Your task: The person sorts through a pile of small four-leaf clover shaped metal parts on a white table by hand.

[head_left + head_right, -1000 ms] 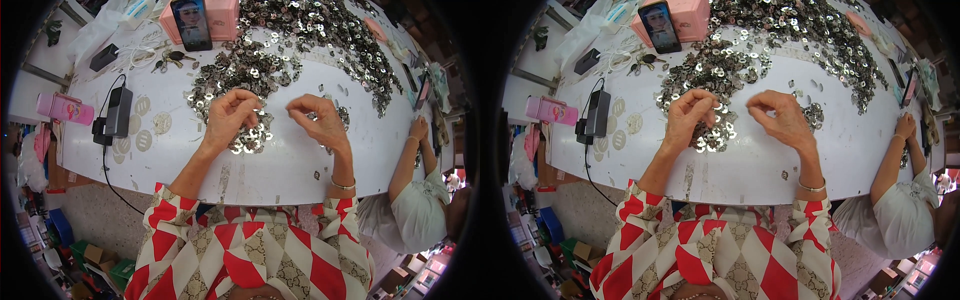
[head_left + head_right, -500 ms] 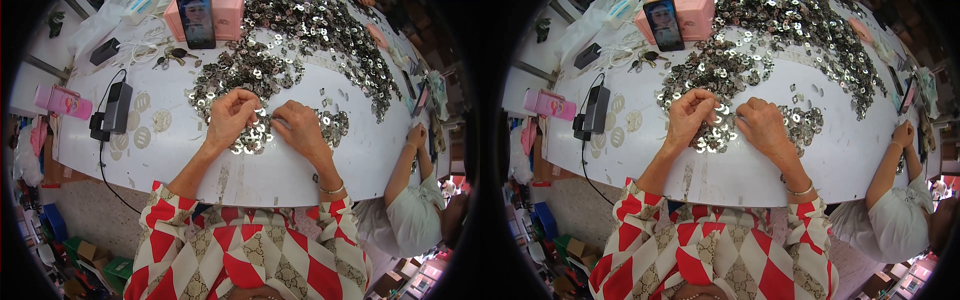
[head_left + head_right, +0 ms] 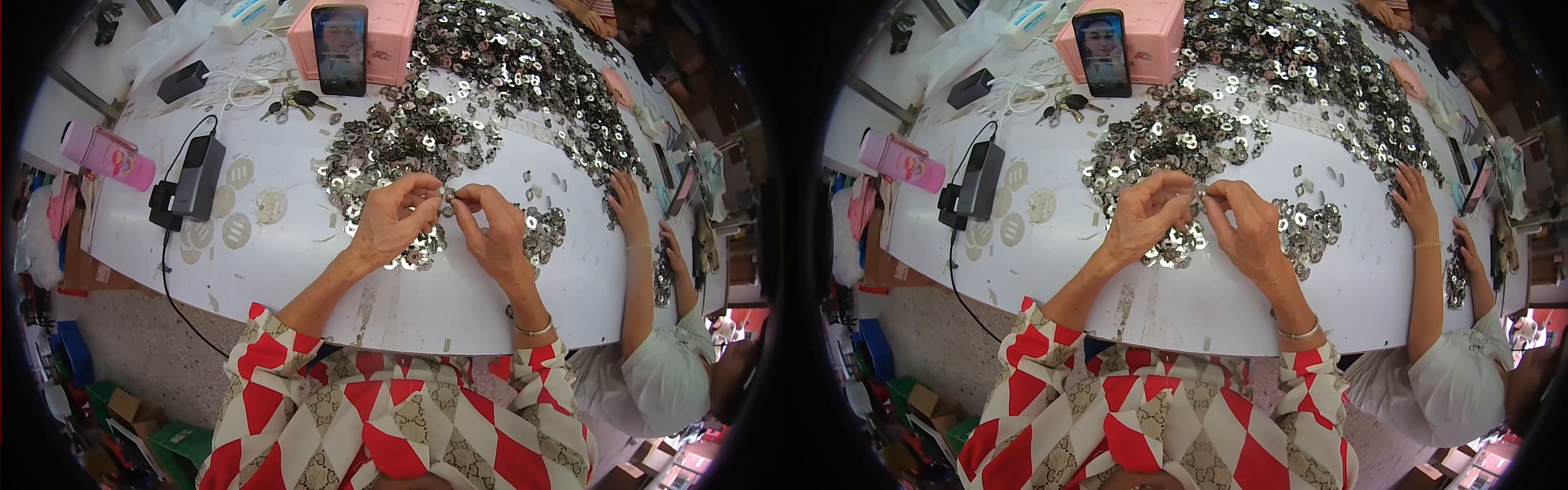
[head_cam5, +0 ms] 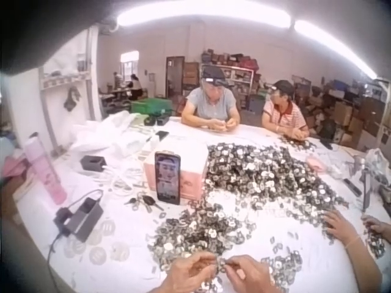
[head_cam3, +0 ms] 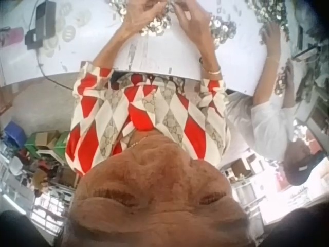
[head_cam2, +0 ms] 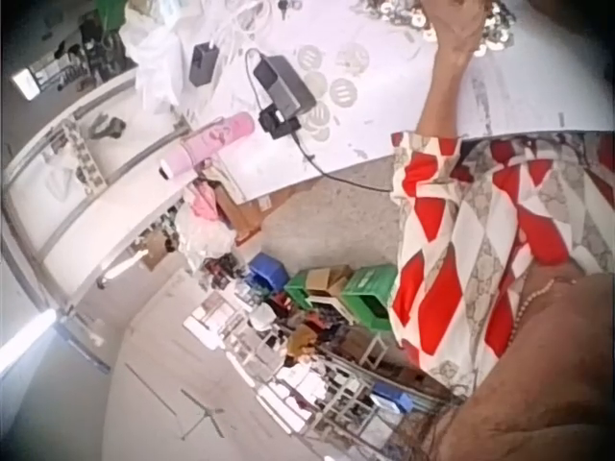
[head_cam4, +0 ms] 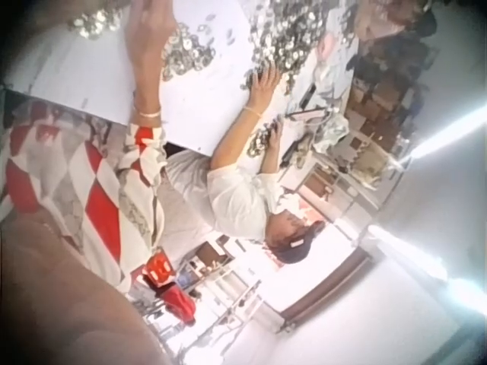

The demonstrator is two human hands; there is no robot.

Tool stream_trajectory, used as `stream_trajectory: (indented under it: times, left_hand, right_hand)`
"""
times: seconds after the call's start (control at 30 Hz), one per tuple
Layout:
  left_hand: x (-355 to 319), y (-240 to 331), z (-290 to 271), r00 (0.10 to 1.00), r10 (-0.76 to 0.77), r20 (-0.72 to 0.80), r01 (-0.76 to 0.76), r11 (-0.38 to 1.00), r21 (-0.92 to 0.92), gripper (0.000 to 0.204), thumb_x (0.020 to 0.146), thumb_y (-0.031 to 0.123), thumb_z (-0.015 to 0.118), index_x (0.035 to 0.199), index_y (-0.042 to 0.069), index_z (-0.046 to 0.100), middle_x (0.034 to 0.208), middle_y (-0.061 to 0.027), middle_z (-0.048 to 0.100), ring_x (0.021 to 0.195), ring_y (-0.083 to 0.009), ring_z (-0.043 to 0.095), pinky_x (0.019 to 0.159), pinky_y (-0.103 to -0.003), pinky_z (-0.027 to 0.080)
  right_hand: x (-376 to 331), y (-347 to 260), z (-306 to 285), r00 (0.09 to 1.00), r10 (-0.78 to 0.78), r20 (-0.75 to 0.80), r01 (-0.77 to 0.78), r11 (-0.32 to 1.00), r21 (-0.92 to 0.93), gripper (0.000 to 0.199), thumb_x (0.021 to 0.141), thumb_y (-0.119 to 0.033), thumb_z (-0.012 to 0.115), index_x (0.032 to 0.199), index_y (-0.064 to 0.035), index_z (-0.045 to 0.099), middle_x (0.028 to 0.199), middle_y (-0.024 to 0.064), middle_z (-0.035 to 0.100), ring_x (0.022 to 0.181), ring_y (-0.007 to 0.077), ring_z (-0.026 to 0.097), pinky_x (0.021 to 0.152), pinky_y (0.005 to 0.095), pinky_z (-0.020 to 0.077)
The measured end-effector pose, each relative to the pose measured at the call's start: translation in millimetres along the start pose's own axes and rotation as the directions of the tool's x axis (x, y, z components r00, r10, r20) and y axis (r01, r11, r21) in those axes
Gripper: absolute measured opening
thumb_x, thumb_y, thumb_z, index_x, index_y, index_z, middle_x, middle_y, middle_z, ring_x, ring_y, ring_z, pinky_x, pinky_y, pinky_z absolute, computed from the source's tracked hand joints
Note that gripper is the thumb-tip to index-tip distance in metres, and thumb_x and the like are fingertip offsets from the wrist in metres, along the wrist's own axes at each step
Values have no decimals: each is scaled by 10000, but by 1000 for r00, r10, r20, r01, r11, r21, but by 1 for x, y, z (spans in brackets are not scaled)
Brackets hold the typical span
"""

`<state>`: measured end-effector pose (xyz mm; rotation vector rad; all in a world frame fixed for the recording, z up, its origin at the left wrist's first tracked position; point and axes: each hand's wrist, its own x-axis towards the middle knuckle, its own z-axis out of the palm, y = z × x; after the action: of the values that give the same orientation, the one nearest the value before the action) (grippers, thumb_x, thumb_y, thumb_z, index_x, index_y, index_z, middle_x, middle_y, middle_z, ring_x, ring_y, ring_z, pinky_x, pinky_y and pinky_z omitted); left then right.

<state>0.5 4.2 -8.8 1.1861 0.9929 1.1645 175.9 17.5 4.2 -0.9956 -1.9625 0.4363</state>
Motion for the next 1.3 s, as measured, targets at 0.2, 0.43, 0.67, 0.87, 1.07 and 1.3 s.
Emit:
stream_trajectory:
  times: [0.2,0.43,0.67,0.87,1.07,1.3]
  left_hand:
    - [2,2,-1,999,-24,47,30,991,-128,193,913,45,578,1086,-40,569,865,-76,632,725,-104,623,594,-222,534]
    - [1,2,1,999,2,-32,-5,994,-111,128,907,22,566,1018,-35,596,839,-69,640,716,-105,640,618,-214,556]
    - [1,2,-4,1000,-14,-20,10,987,-162,109,905,34,569,991,-26,599,826,-75,643,693,-108,635,613,-231,555]
    - [4,9,-15,961,-235,144,275,798,-536,126,905,84,592,997,-2,597,855,-75,642,706,-125,629,600,-237,537]
    - [5,1,-18,907,-221,359,417,588,-693,128,912,101,571,1014,25,578,861,-45,619,704,-94,576,592,-216,487]
    - [2,1,-11,864,-276,422,502,556,-663,105,909,108,565,970,23,564,827,-29,601,675,-77,543,544,-198,459]
  right_hand:
    - [1,-4,1,999,48,-5,-47,996,79,142,790,37,670,913,16,603,823,101,654,703,185,673,625,276,543]
    - [-4,-5,2,948,298,114,-319,858,403,114,825,14,660,922,21,602,836,68,657,736,127,658,661,258,542]
    - [-1,0,-9,876,443,191,-481,772,415,95,861,-22,617,944,25,621,848,60,639,726,113,633,663,241,512]
    - [4,-7,-13,941,316,117,-337,866,369,114,864,-7,595,959,12,654,887,67,640,760,124,626,687,248,507]
    - [3,-16,-13,951,279,132,-308,836,455,171,851,15,599,1006,-4,671,932,86,644,801,132,628,703,250,510]
    - [5,-25,-16,990,130,59,-142,921,363,193,812,48,631,988,-9,684,922,91,645,740,114,625,619,223,498]
